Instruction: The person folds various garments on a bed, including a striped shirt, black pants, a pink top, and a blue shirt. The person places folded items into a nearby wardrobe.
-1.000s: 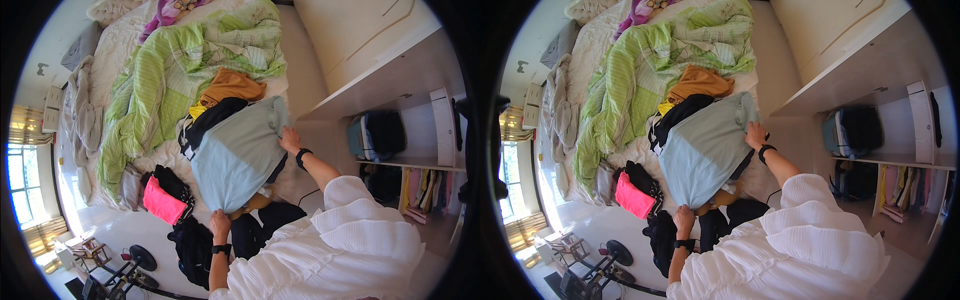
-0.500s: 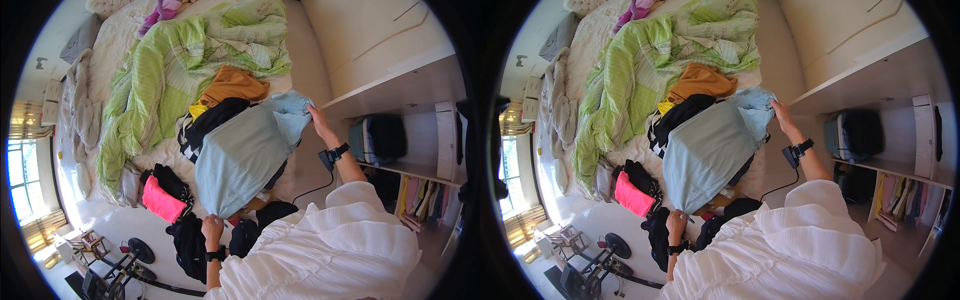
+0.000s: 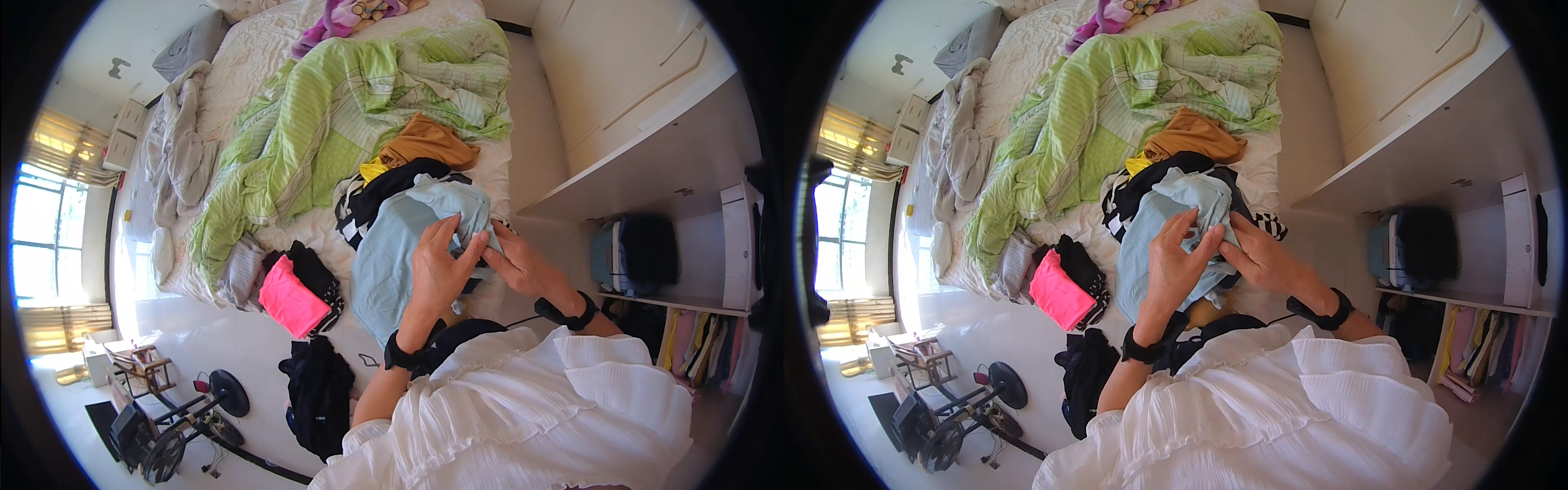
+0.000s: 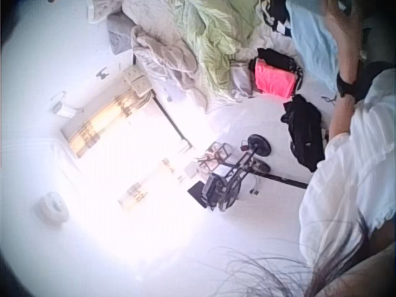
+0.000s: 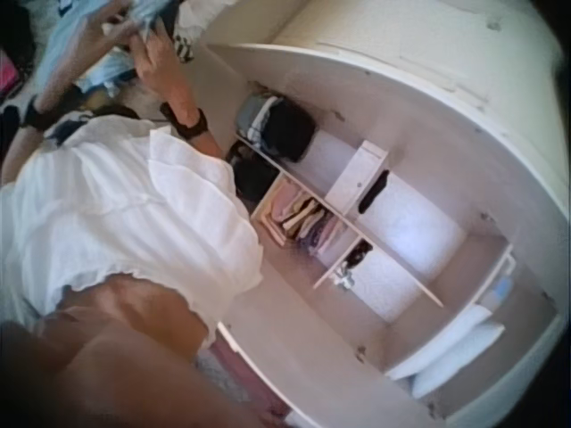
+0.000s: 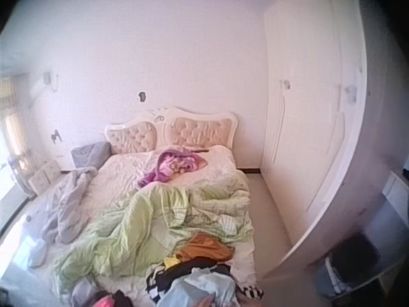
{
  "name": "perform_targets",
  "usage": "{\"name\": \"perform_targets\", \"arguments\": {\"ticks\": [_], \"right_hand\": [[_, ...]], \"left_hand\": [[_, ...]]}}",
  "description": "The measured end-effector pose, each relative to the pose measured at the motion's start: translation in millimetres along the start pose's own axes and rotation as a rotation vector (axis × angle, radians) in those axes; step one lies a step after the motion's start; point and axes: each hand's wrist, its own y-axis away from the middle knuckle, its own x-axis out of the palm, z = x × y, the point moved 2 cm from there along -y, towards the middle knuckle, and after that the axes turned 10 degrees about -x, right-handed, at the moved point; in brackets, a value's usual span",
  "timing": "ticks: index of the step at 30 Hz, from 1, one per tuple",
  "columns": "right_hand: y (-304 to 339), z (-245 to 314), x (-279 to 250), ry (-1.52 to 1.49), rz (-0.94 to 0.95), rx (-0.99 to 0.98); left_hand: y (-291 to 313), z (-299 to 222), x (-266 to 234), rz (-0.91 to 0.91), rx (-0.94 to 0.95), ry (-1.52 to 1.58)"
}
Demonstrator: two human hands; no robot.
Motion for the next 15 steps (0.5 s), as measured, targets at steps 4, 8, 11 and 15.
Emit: {"name": "perform_targets", "arguments": {"ticks": [4,8,11,15], "right_hand": [[0.9,31.2,26.7,0.001,0.02,-0.078],[-2.3,58.2,11.6,-0.317,-0.171,0.181],[-24.7,83.6,-15.6,-0.767,-0.474,0.061],[-58.1,131.6,-28.9,-0.622,-0.47,-0.14]], "left_hand": [[33.7,9.6,-28.8,-0.119,-0.102,0.096],[52.9,29.3,-94.2,-0.254,-0.385,0.663],[77.7,24.8,-173.5,-0.413,-0.254,1.076],[119.9,-8.1,-265.5,-0.63,-0.09,0.714]]}}
